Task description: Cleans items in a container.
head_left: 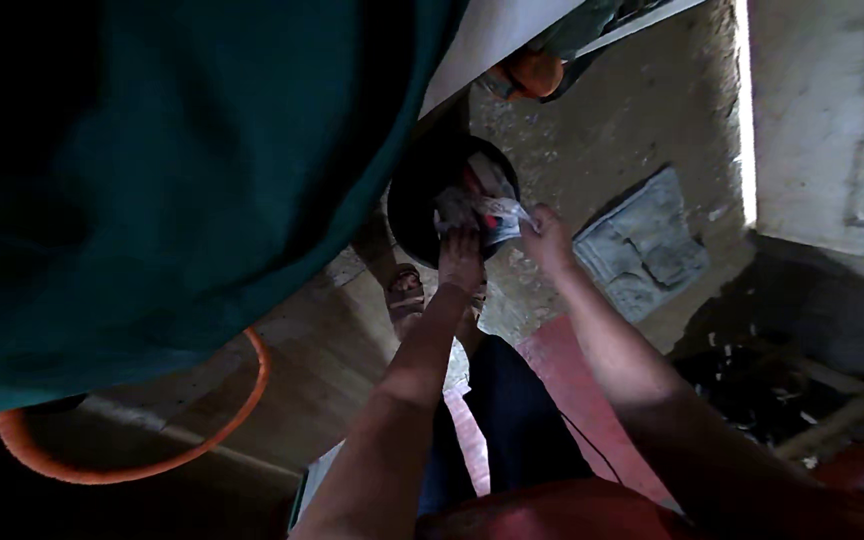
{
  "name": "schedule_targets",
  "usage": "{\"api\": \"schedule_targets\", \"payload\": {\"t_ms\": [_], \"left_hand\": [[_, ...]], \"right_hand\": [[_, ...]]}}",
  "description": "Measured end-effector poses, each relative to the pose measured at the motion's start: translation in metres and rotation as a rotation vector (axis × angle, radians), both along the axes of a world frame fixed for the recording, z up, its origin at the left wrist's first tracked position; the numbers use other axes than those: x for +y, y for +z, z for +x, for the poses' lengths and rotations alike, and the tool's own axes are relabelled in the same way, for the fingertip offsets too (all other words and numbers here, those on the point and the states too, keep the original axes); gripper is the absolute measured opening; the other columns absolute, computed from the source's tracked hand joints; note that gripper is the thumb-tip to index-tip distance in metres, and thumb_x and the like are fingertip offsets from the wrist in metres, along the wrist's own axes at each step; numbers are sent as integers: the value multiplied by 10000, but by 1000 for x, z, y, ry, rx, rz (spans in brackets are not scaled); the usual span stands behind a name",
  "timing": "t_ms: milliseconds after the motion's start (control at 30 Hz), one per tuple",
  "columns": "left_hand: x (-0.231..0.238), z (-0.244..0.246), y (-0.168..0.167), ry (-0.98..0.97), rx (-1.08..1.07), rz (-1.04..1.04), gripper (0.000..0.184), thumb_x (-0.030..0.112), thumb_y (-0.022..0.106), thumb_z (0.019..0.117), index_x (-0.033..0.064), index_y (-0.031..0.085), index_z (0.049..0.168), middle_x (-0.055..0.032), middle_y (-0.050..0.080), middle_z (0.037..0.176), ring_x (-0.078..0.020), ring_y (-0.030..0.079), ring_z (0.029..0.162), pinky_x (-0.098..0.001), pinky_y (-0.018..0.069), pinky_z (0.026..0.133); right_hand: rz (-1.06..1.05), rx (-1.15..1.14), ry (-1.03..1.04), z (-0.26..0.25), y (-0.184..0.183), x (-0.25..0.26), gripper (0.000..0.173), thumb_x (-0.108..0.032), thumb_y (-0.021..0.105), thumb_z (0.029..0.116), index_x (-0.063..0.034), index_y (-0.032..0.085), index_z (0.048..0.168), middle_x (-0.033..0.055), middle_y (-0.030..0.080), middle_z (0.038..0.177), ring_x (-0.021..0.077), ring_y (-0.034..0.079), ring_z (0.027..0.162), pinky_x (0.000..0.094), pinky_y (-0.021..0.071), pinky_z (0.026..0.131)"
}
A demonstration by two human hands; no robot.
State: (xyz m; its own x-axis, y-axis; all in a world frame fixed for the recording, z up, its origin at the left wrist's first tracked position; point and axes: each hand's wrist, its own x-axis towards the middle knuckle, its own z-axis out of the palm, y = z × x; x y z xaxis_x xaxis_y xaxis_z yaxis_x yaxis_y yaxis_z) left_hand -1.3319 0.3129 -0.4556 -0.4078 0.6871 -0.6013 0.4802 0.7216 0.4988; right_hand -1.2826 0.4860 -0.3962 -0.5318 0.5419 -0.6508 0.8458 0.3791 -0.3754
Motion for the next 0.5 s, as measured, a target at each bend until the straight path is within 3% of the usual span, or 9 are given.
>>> {"api": "schedule_targets", "payload": {"t_ms": [133, 200, 267, 333, 400, 433, 500], "left_hand": [[10, -2, 10, -45, 114, -96, 636, 254, 619, 991, 89, 410, 1569, -128, 350, 1654, -421, 282, 1517, -645, 204, 1207], [3, -9, 14, -26, 106, -150, 647, 221, 622, 989, 99, 392, 1582, -114, 327, 1668, -432, 276, 1518, -683, 220, 1179], [-7, -20, 28, 9, 61, -207, 697, 128, 664, 952, 120, 383, 1589, -107, 294, 1683, -435, 325, 1492, -704, 228, 1159], [-14, -34, 51, 35, 20, -265, 714, 32, 697, 903, 158, 444, 1559, -107, 332, 1666, -458, 376, 1458, -734, 239, 1146], [-25, -43, 72, 28, 9, -314, 671, 9, 679, 897, 205, 508, 1516, -102, 390, 1635, -448, 434, 1421, -743, 282, 1120], [-33, -46, 81, 39, 4, -319, 663, 23, 688, 894, 220, 526, 1506, -90, 401, 1631, -438, 445, 1417, -744, 297, 1114], [-50, -51, 110, 68, 5, -320, 485, 140, 671, 957, 197, 603, 1434, -106, 537, 1519, -415, 524, 1347, -706, 347, 1107]], "right_hand": [[-40, 172, -59, 3, 0, -16, 228, -106, 581, 1019, 93, 611, 1125, 255, 675, 1031, 341, 691, 922, 511, 575, 856], [-126, 160, 1, -4, -2, -28, 355, -158, 612, 1023, 32, 565, 1319, 240, 665, 1217, 333, 704, 1038, 501, 584, 927], [-195, 14, 83, -17, 7, -37, 632, -210, 663, 998, -88, 391, 1555, 215, 544, 1467, 365, 655, 1197, 541, 548, 1013], [-216, -121, 142, -28, 25, -45, 764, -209, 674, 991, -151, 262, 1631, 228, 482, 1529, 419, 626, 1238, 599, 522, 1025], [-220, -152, 178, -26, 43, -52, 671, -250, 641, 1023, -167, 331, 1613, 233, 569, 1442, 435, 648, 1197, 629, 522, 999], [-220, -119, 184, -19, 54, -55, 551, -290, 615, 1043, -149, 451, 1549, 222, 630, 1366, 424, 665, 1167, 634, 527, 988], [-194, -78, 183, -1, 80, -57, 370, -367, 575, 1058, -77, 692, 1255, 187, 729, 1128, 373, 708, 1051, 612, 549, 946]]}}
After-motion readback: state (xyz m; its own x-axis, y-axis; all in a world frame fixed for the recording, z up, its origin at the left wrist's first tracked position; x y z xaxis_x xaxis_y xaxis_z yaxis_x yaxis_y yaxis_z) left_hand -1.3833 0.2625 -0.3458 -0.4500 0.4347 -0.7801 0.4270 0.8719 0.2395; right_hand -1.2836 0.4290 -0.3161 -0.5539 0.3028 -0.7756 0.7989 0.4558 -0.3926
